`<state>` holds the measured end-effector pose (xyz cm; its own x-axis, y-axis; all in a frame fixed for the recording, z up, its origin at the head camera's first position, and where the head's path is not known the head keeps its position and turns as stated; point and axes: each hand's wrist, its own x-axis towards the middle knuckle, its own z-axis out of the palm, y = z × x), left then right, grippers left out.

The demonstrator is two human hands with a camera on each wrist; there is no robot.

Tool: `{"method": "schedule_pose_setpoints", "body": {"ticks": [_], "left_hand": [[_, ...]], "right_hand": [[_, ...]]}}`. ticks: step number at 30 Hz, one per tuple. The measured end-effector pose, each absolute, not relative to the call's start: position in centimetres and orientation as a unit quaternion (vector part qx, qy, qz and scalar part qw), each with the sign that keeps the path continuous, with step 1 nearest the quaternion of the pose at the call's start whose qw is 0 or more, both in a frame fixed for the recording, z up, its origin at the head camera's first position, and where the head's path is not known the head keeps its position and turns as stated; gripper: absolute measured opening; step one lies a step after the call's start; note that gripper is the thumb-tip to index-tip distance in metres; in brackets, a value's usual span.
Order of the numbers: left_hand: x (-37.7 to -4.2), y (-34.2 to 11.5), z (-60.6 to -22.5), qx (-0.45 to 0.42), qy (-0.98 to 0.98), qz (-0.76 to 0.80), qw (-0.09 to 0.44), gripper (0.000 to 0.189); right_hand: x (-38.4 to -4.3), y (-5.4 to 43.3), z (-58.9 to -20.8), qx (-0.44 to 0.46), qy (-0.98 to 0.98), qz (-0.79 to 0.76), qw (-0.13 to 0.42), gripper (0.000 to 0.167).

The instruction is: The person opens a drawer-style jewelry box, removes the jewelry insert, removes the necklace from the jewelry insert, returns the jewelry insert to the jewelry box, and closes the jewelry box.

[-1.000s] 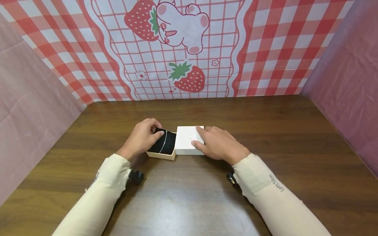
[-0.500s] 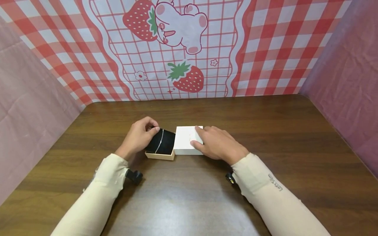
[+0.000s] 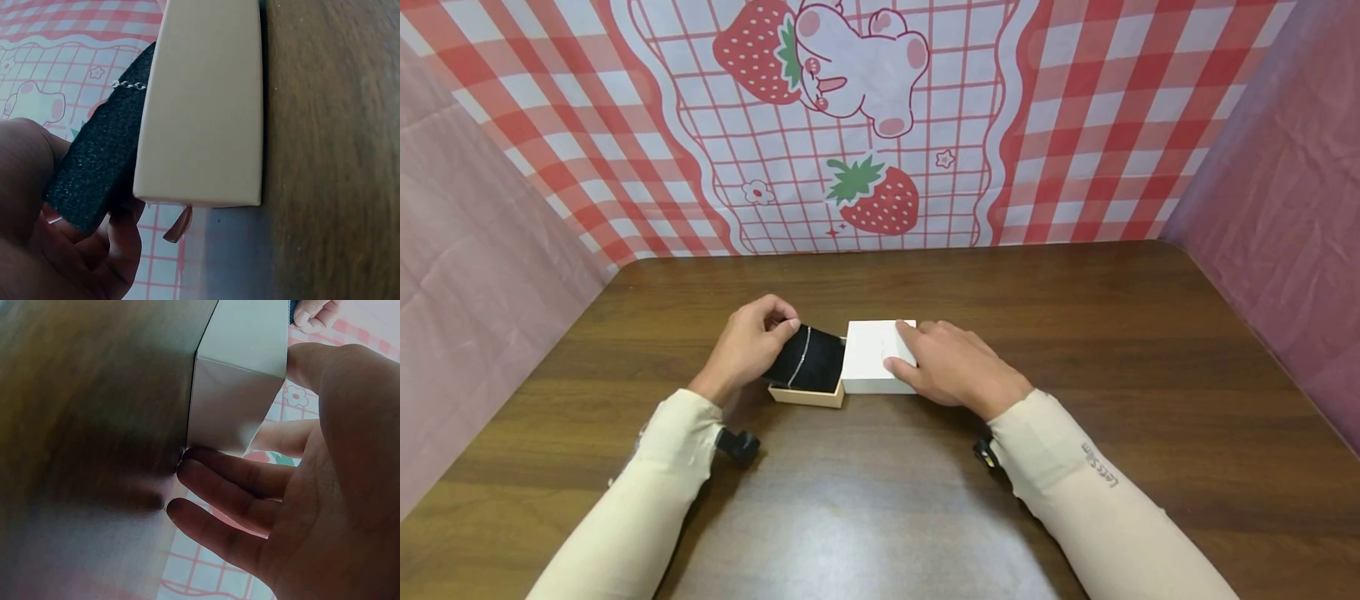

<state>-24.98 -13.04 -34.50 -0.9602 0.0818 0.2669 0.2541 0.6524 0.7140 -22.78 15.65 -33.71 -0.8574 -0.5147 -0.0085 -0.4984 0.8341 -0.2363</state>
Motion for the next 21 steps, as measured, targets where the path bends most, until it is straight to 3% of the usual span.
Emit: {"method": "schedule_pose_setpoints", "body": {"ticks": [21], "left_hand": [[-25.04,-13.32,-34.65,-0.076,-0.884,-0.447,0.114,0.004]], "right_hand": [[-22.78,15.66,-33.76,-0.265,0.957,-0.113,0.035,0.071]]}}
